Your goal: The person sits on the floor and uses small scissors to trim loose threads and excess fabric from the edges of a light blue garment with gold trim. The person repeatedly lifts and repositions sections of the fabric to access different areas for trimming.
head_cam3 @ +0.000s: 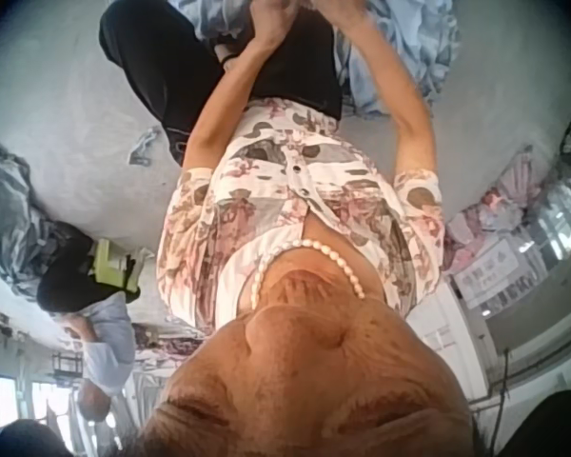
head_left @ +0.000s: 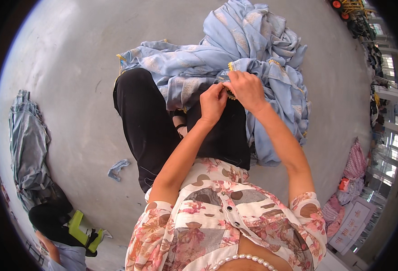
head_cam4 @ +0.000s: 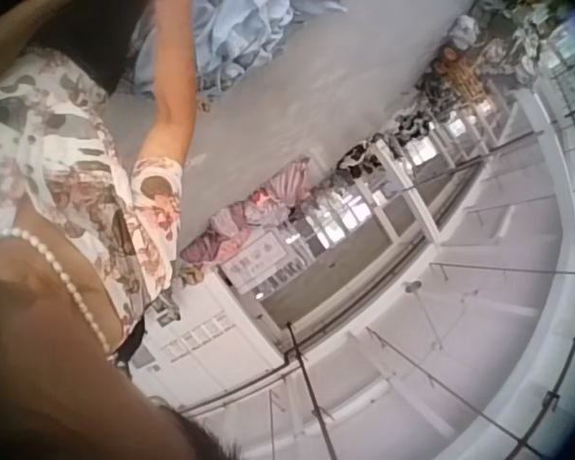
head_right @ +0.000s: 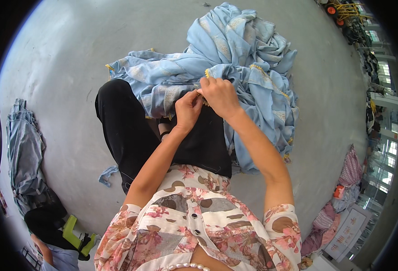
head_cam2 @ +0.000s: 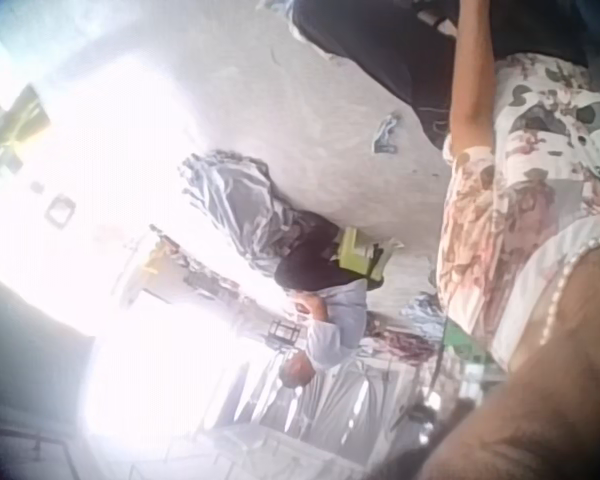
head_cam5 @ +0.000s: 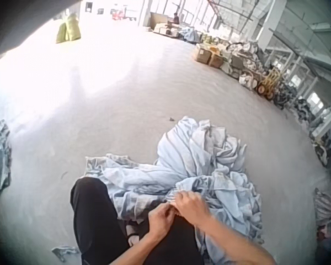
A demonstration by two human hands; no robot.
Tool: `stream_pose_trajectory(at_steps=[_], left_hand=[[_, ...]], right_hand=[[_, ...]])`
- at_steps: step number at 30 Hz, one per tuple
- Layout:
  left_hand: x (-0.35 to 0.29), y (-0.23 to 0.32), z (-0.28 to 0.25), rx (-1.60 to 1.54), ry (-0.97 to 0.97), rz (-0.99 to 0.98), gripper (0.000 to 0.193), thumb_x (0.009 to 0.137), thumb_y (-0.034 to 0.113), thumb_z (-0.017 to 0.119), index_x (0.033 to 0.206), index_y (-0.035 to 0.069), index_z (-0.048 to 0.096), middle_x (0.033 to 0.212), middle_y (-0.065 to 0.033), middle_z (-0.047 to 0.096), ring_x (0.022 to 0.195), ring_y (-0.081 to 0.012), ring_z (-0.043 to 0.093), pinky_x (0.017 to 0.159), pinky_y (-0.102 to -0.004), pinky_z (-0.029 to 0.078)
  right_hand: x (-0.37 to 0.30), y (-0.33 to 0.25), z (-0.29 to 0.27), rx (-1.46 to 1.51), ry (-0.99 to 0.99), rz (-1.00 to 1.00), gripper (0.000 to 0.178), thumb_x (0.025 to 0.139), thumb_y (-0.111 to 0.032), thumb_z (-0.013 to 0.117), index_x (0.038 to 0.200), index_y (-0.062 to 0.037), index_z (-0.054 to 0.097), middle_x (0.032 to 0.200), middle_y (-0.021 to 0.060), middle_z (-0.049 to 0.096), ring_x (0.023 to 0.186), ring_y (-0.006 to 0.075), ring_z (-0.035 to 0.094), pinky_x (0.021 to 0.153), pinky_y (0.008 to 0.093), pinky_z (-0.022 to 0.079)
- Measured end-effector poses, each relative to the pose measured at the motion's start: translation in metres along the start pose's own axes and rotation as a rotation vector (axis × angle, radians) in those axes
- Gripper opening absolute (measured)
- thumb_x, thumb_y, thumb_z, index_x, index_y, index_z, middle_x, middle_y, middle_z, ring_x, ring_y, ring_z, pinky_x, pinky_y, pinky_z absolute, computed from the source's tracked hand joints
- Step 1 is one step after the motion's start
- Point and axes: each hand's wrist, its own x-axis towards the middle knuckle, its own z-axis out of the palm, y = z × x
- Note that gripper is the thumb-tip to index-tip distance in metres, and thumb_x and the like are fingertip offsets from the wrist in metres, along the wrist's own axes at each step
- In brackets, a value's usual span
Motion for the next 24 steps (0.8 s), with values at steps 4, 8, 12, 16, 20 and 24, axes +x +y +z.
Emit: stream_pose_trajectory(at_steps=[4, 8, 12, 16, 20, 24], left_hand=[[0.0, 0.001, -0.001, -0.007, -0.018, -0.001, 0.012, 0.08, 0.005, 0.061, 0.091, 0.002, 0.062, 0.068, -0.0133, 0.055, 0.055, -0.0237, 0.054, 0.055, -0.0313, 0.043], [0.001, -0.001, -0.002, 0.019, -0.026, -0.008, 0.018, 0.08, 0.005, 0.061, 0.098, 0.003, 0.064, 0.068, -0.0132, 0.055, 0.055, -0.023, 0.054, 0.056, -0.031, 0.043], [0.002, 0.004, -0.003, 0.003, -0.033, -0.051, 0.022, 0.08, 0.004, 0.061, 0.101, 0.003, 0.064, 0.069, -0.013, 0.056, 0.055, -0.0221, 0.055, 0.056, -0.0306, 0.043], [0.001, 0.001, -0.003, 0.002, -0.013, -0.059, 0.02, 0.08, 0.005, 0.061, 0.099, 0.003, 0.064, 0.069, -0.0129, 0.056, 0.055, -0.0213, 0.055, 0.056, -0.0304, 0.044], [0.002, -0.001, -0.001, 0.057, -0.012, 0.0, 0.016, 0.079, 0.004, 0.06, 0.094, 0.003, 0.063, 0.068, -0.0126, 0.055, 0.056, -0.0245, 0.056, 0.055, -0.032, 0.044], [0.001, 0.002, 0.0, 0.162, -0.042, 0.057, 0.01, 0.077, 0.006, 0.059, 0.087, 0.006, 0.061, 0.069, -0.0109, 0.055, 0.064, -0.0302, 0.059, 0.057, -0.0406, 0.046]], right_hand=[[-0.002, 0.002, 0.002, 0.06, 0.029, 0.011, 0.026, 0.076, -0.026, 0.069, 0.078, -0.0065, 0.051, 0.069, 0.007, 0.059, 0.064, 0.0226, 0.062, 0.055, 0.0333, 0.049], [-0.005, 0.004, 0.007, 0.133, 0.057, 0.06, 0.024, 0.078, -0.024, 0.067, 0.08, -0.006, 0.052, 0.069, 0.0074, 0.06, 0.064, 0.0239, 0.063, 0.056, 0.0348, 0.05], [-0.01, 0.005, 0.015, 0.293, 0.096, 0.283, 0.024, 0.078, -0.025, 0.07, 0.086, -0.0072, 0.056, 0.069, 0.0062, 0.063, 0.061, 0.0252, 0.063, 0.052, 0.0354, 0.047], [-0.014, 0.009, 0.008, 0.432, 0.067, 0.37, 0.027, 0.078, -0.028, 0.069, 0.087, -0.0068, 0.056, 0.071, 0.0078, 0.063, 0.061, 0.0265, 0.063, 0.052, 0.0369, 0.047], [-0.012, 0.005, -0.002, 0.345, -0.018, 0.278, 0.027, 0.079, -0.029, 0.067, 0.086, -0.005, 0.055, 0.072, 0.0094, 0.064, 0.063, 0.0283, 0.063, 0.054, 0.0384, 0.048], [0.0, 0.003, -0.006, 0.215, -0.081, 0.226, 0.03, 0.08, -0.029, 0.066, 0.086, -0.0018, 0.055, 0.072, 0.0118, 0.064, 0.063, 0.0294, 0.064, 0.055, 0.0382, 0.05]])
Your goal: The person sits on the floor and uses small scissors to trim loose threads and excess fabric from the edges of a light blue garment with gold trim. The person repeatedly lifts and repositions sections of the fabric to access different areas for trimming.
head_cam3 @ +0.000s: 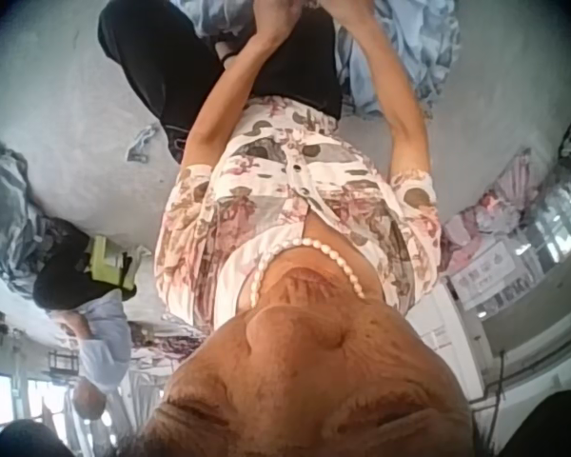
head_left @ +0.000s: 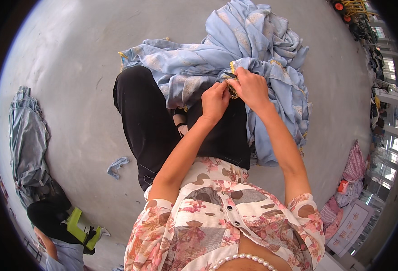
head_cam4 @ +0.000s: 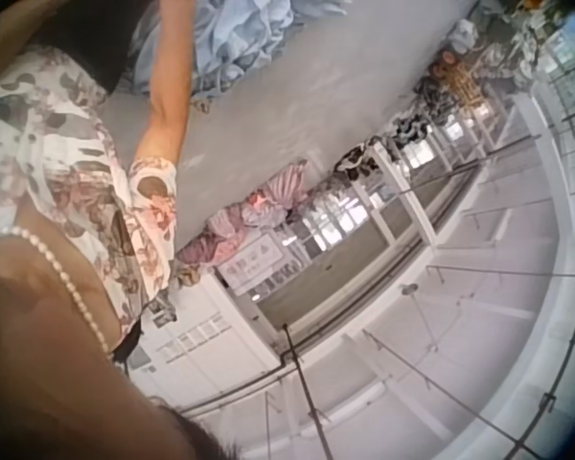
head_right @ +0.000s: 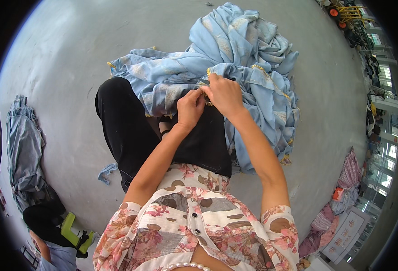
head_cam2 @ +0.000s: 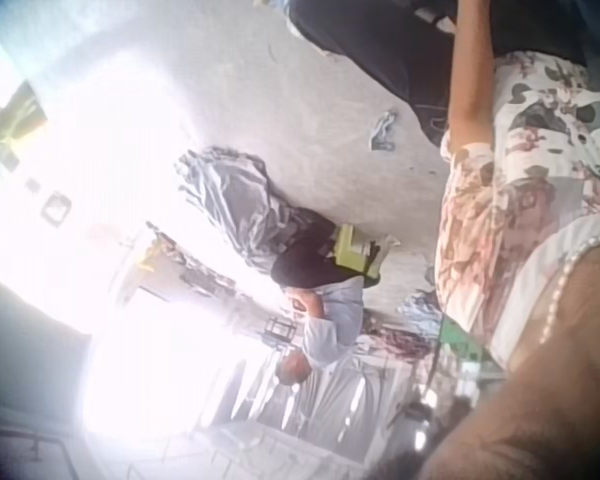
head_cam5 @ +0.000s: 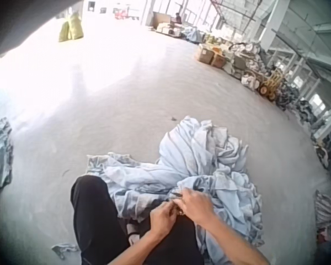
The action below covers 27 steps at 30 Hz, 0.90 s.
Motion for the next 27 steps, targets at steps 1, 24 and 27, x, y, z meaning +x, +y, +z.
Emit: stream_pose_trajectory(at_steps=[1, 24, 27], left_hand=[[0.0, 0.0, 0.0, 0.027, -0.003, 0.025, 0.011, 0.077, 0.006, 0.059, 0.087, 0.006, 0.061, 0.069, -0.0104, 0.055, 0.064, -0.0299, 0.059, 0.057, -0.0404, 0.046], [-0.002, -0.003, 0.002, 0.182, -0.045, 0.103, 0.029, 0.073, 0.006, 0.059, 0.101, 0.007, 0.062, 0.073, -0.0089, 0.056, 0.067, -0.0279, 0.06, 0.059, -0.039, 0.048], [-0.001, -0.002, 0.001, 0.2, -0.072, 0.108, 0.029, 0.073, 0.006, 0.059, 0.101, 0.007, 0.062, 0.073, -0.009, 0.056, 0.067, -0.0278, 0.06, 0.059, -0.0389, 0.048]], right_hand=[[0.002, -0.001, -0.001, -0.037, -0.032, -0.008, 0.03, 0.081, -0.029, 0.066, 0.085, -0.0013, 0.055, 0.072, 0.0124, 0.063, 0.064, 0.0296, 0.064, 0.055, 0.0382, 0.05], [-0.004, 0.012, -0.004, 0.092, -0.061, 0.121, 0.026, 0.081, -0.029, 0.067, 0.085, -0.0056, 0.056, 0.066, 0.0095, 0.064, 0.063, 0.0294, 0.063, 0.054, 0.0391, 0.046], [-0.003, 0.01, 0.002, -0.001, -0.086, 0.116, 0.026, 0.081, -0.029, 0.066, 0.083, -0.0055, 0.055, 0.065, 0.01, 0.063, 0.063, 0.03, 0.063, 0.054, 0.0397, 0.047]])
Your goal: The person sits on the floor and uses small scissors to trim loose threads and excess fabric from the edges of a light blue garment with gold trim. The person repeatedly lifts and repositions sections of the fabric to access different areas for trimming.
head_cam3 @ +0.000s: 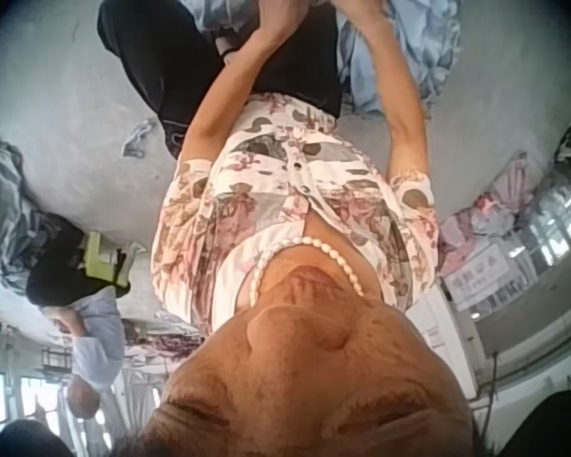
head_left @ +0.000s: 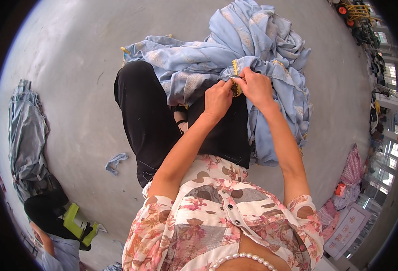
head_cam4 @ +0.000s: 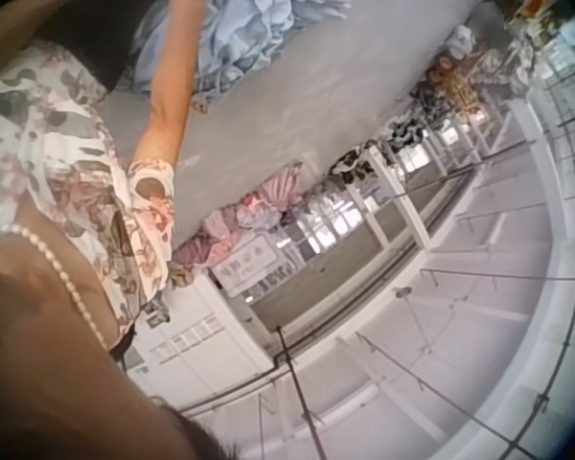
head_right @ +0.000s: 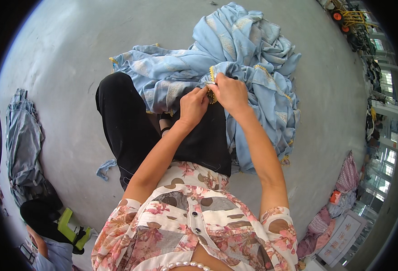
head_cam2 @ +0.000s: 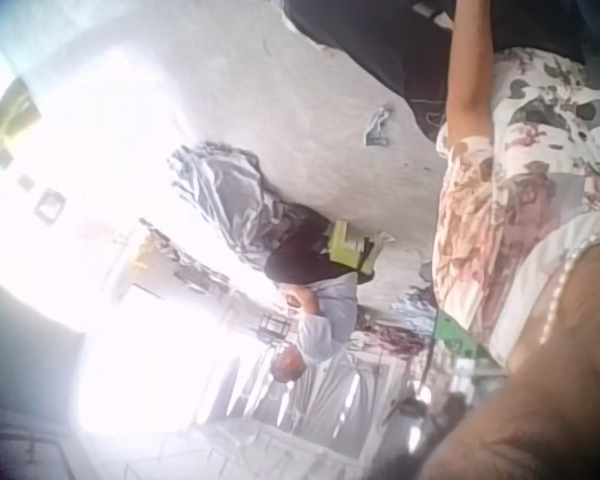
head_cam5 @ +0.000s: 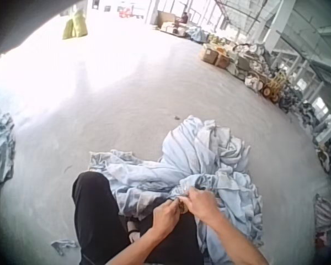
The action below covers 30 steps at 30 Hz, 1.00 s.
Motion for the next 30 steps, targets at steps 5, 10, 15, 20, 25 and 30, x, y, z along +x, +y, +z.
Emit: stream_pose_trajectory(at_steps=[5, 10, 15, 20, 25, 30], left_hand=[[-0.002, -0.002, 0.0, -0.011, 0.016, -0.022, 0.026, 0.074, 0.006, 0.06, 0.1, 0.006, 0.063, 0.075, -0.0103, 0.058, 0.067, -0.0266, 0.061, 0.059, -0.038, 0.048], [0.009, -0.009, 0.004, -0.708, -0.048, -0.588, 0.019, 0.082, 0.006, 0.059, 0.101, 0.004, 0.063, 0.087, -0.0073, 0.067, 0.066, -0.0118, 0.063, 0.055, -0.0272, 0.049], [0.043, -0.021, -0.001, -1.222, -0.2, -0.762, 0.016, 0.087, 0.014, 0.059, 0.1, 0.005, 0.061, 0.089, -0.0026, 0.066, 0.082, -0.0118, 0.062, 0.067, -0.0249, 0.049], [0.048, -0.017, -0.014, -0.998, -0.197, -0.6, 0.02, 0.087, 0.016, 0.059, 0.103, 0.004, 0.062, 0.098, -0.0057, 0.068, 0.092, -0.0128, 0.062, 0.073, -0.028, 0.046], [0.034, -0.047, -0.032, -0.99, 0.168, -0.656, 0.021, 0.088, 0.015, 0.058, 0.104, 0.003, 0.061, 0.085, -0.0087, 0.068, 0.077, -0.0134, 0.064, 0.062, -0.0239, 0.048], [0.007, -0.112, -0.058, -0.891, 0.436, -0.814, 0.023, 0.088, 0.009, 0.055, 0.109, 0.001, 0.057, 0.083, -0.009, 0.067, 0.067, -0.0132, 0.062, 0.056, -0.0236, 0.049]], right_hand=[[0.003, 0.006, 0.001, 0.27, 0.19, 0.186, 0.025, 0.081, -0.024, 0.068, 0.089, -0.004, 0.058, 0.067, 0.0087, 0.064, 0.061, 0.022, 0.064, 0.055, 0.0325, 0.047], [0.001, 0.013, 0.008, 0.437, 0.202, 0.106, 0.065, 0.069, -0.043, 0.076, 0.115, -0.0027, 0.054, 0.109, 0.0121, 0.061, 0.098, 0.0298, 0.061, 0.08, 0.0368, 0.048], [0.006, 0.04, 0.052, 0.478, 0.146, 0.215, 0.04, 0.071, -0.029, 0.075, 0.098, -0.0026, 0.061, 0.094, 0.0119, 0.065, 0.085, 0.0284, 0.064, 0.073, 0.0351, 0.049], [0.011, 0.099, 0.038, 0.304, 0.361, 0.497, 0.021, 0.075, -0.017, 0.069, 0.085, -0.0012, 0.06, 0.076, 0.0163, 0.064, 0.073, 0.0339, 0.062, 0.066, 0.0402, 0.046], [-0.099, 0.16, -0.01, 0.292, 0.196, 0.469, 0.023, 0.076, -0.015, 0.065, 0.083, 0.0023, 0.052, 0.072, 0.0183, 0.058, 0.066, 0.0338, 0.056, 0.062, 0.0389, 0.043], [-0.255, 0.158, 0.002, 0.522, 0.015, 0.869, 0.039, 0.08, -0.016, 0.066, 0.11, 0.0059, 0.056, 0.103, 0.0118, 0.063, 0.089, 0.0204, 0.058, 0.081, 0.0324, 0.045]])
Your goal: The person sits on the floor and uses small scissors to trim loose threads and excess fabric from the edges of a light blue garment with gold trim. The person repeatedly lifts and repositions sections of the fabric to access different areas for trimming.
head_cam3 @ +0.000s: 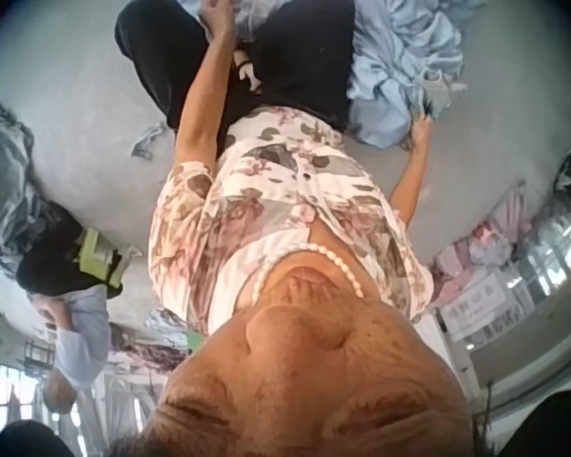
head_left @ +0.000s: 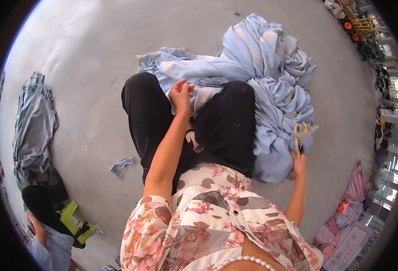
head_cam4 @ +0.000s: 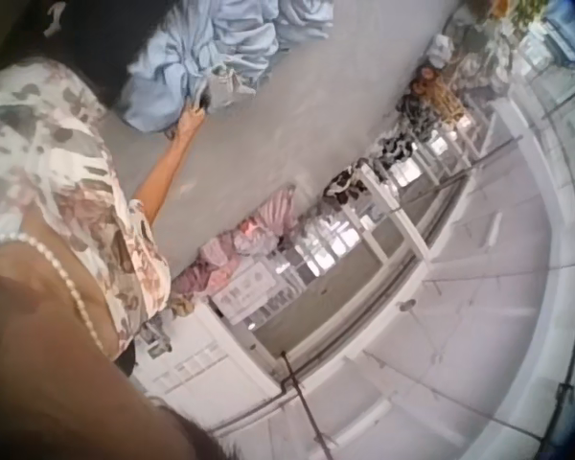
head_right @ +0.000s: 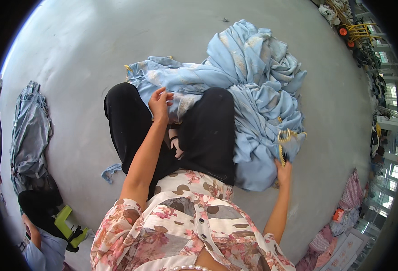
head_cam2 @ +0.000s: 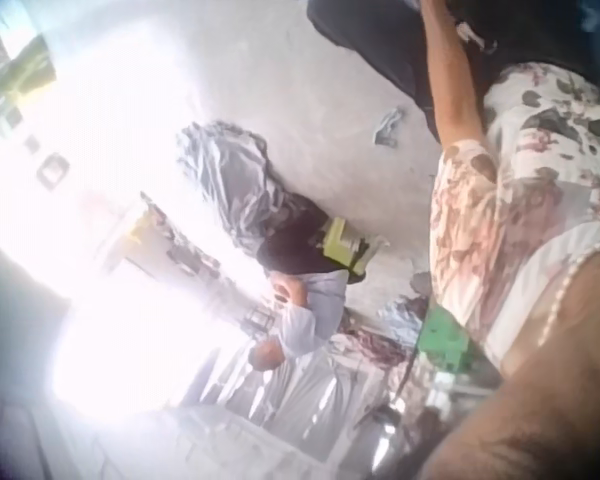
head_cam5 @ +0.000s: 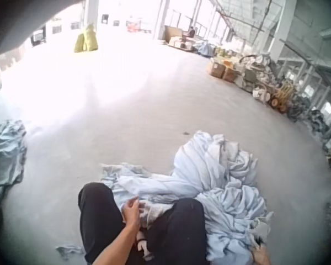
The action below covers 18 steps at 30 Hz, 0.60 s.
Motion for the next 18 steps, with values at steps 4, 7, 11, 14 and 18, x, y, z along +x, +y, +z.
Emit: stream_pose_trajectory(at_steps=[4, 7, 11, 14, 18], left_hand=[[0.021, -0.035, -0.036, -0.017, 0.253, -0.141, 0.027, 0.081, 0.001, 0.054, 0.108, 0.003, 0.055, 0.08, -0.0078, 0.065, 0.062, -0.0115, 0.059, 0.045, -0.0223, 0.044], [0.023, -0.053, -0.057, 0.043, 0.326, -0.19, 0.03, 0.075, -0.003, 0.055, 0.104, 0.002, 0.056, 0.077, -0.0076, 0.063, 0.056, -0.0112, 0.055, 0.043, -0.0223, 0.042], [0.032, -0.084, -0.077, 0.046, 0.456, -0.202, 0.029, 0.074, -0.003, 0.057, 0.103, 0.001, 0.058, 0.075, -0.008, 0.063, 0.056, -0.0107, 0.055, 0.048, -0.0216, 0.043], [0.046, -0.13, -0.094, 0.232, 0.506, -0.218, 0.029, 0.071, 0.004, 0.064, 0.1, 0.006, 0.063, 0.074, -0.005, 0.063, 0.063, -0.0143, 0.058, 0.059, -0.0276, 0.047], [0.054, -0.19, -0.103, 0.336, 0.522, -0.203, 0.03, 0.075, 0.0, 0.061, 0.105, 0.004, 0.056, 0.069, -0.0035, 0.057, 0.048, -0.01, 0.049, 0.037, -0.0223, 0.036]], right_hand=[[-0.018, 0.026, 0.02, 0.349, -0.022, 0.043, 0.033, 0.082, -0.02, 0.066, 0.105, 0.0015, 0.057, 0.099, 0.0108, 0.063, 0.064, 0.0141, 0.053, 0.053, 0.0275, 0.041], [-0.037, -0.003, -0.044, 0.435, -0.338, 0.198, 0.029, 0.082, -0.019, 0.066, 0.104, -0.0035, 0.057, 0.081, 0.0047, 0.064, 0.047, 0.0021, 0.038, 0.039, 0.0163, 0.024], [-0.004, 0.012, -0.123, 0.007, 0.252, 0.047, 0.017, 0.087, -0.017, 0.058, 0.098, -0.0042, 0.06, 0.071, 0.0033, 0.063, 0.04, 0.0028, 0.033, 0.037, 0.0192, 0.024], [0.05, -0.095, -0.092, 0.134, 0.444, -0.294, 0.012, 0.087, -0.006, 0.053, 0.094, -0.0002, 0.061, 0.072, 0.005, 0.064, 0.063, 0.01, 0.054, 0.059, 0.0236, 0.044], [0.087, -0.274, 0.103, 0.117, -0.204, -0.674, 0.023, 0.079, -0.005, 0.058, 0.1, -0.0051, 0.066, 0.099, 0.0067, 0.067, 0.088, 0.0219, 0.064, 0.073, 0.0308, 0.049]])
